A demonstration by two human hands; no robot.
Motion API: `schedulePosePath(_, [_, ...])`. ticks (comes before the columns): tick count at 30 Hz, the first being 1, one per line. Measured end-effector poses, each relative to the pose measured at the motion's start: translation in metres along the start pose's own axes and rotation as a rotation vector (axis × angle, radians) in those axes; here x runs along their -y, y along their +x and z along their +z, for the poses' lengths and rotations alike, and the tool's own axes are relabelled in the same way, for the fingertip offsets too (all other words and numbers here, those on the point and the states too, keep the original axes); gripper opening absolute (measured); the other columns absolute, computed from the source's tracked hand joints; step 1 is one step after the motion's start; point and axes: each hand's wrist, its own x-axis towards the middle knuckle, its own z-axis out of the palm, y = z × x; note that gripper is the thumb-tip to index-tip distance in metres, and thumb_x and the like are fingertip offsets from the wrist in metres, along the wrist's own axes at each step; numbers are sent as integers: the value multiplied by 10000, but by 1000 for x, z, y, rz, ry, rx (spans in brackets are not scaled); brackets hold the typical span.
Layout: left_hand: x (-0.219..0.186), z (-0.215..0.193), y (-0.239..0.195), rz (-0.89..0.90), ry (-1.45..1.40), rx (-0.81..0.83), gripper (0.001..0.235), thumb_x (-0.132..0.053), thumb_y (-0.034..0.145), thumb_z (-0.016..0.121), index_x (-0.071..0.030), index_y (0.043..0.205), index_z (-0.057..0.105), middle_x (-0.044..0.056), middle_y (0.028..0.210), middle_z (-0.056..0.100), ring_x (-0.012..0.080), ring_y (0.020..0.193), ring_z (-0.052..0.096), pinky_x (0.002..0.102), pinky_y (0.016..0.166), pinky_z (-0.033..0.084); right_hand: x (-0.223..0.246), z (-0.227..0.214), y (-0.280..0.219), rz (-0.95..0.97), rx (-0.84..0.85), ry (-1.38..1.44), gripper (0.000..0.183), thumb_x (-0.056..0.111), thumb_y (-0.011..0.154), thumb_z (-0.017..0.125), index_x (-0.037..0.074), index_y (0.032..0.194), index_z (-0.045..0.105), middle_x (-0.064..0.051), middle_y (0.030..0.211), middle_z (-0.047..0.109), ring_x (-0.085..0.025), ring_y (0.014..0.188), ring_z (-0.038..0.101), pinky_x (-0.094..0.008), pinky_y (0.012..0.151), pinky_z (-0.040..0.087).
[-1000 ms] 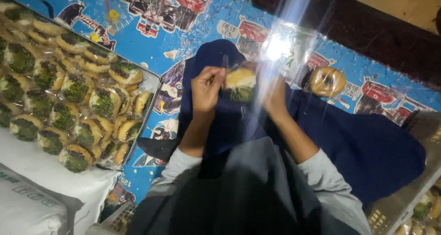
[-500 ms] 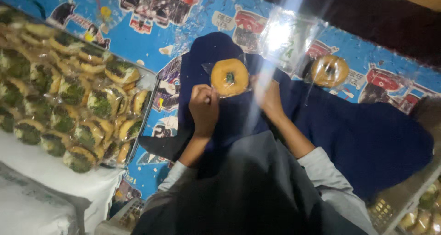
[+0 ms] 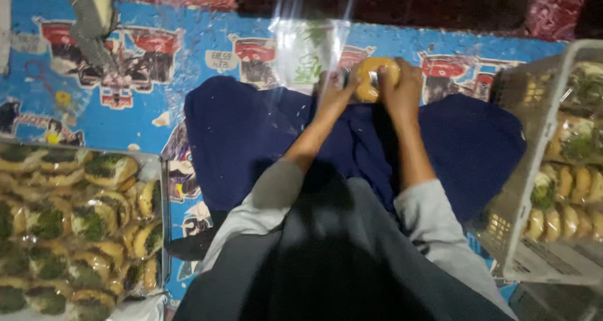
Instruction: The person sits on the floor and individually places ring-shaped pastries into clear plastic bags. They seal each bag and place it into a white plastic crate. The workspace includes trays of pastries and a patterned floor covering.
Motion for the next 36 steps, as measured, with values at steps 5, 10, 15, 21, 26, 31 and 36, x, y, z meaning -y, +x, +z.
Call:
schedulePosePath(5, [12,17,16,-511,-191,418,635,-423,784,856,53,1180,714,135,1023,730,215,858,664,341,728,519,0,2,15,-245,9,34,385,323,1101,560,-11,1204,722,-257,1082,738,-418,1005,666,-461,890,510])
schedulePosePath(10, [-40,-26,-5,-372,-871,524,692,-125,876,767,-37,1470,422,121,1355,605,223,1221,638,385,1017,561,-2,-20,34,276,10,466,396,305,1095,540,-28,1021,742,-177,739,584,-247,641,515,-409,596,417])
schedulePosePath(15, [-124,-26,-26,59,-448,366,713,-76,898,797,-36,1477,381,152,1399,572,269,1286,603,406,1100,518,-6,-76,31,284,69,321,408,342,1089,536,91,1411,550,-196,1032,679,-208,866,627,-362,792,519])
schedulePosePath(21, [-179,37,-81,1223,352,793,524,-211,840,774,-83,1302,561,237,1422,562,431,1355,522,613,1159,347,-30,-158,-77,474,56,1366,510,258,1027,589,52,1483,490,-98,1350,649,-218,1238,647,-380,1027,546])
schedulePosePath(26, [-157,68,-82,968,365,899,638,-277,911,748,-40,1458,521,249,1521,494,440,1457,417,642,1222,268,-112,-268,-146,369,-519,1605,392,204,947,624,60,1310,586,-126,1311,652,-296,1217,665,-475,1087,570])
schedulePosePath(31, [-85,52,-8,557,872,753,1014,-290,763,887,-57,1574,325,335,1595,268,552,1475,180,719,1118,189,-239,-345,-193,331,-930,1153,399,232,965,679,43,1309,602,-117,1286,650,-261,1179,641,-457,1051,535])
schedulePosePath(36, [-44,46,16,523,992,774,1161,-284,622,942,-136,1580,304,285,1595,292,494,1457,266,697,1104,259,-309,-350,-194,628,-863,529,374,235,959,804,45,1231,630,-97,1130,657,-193,982,613,-367,878,518])
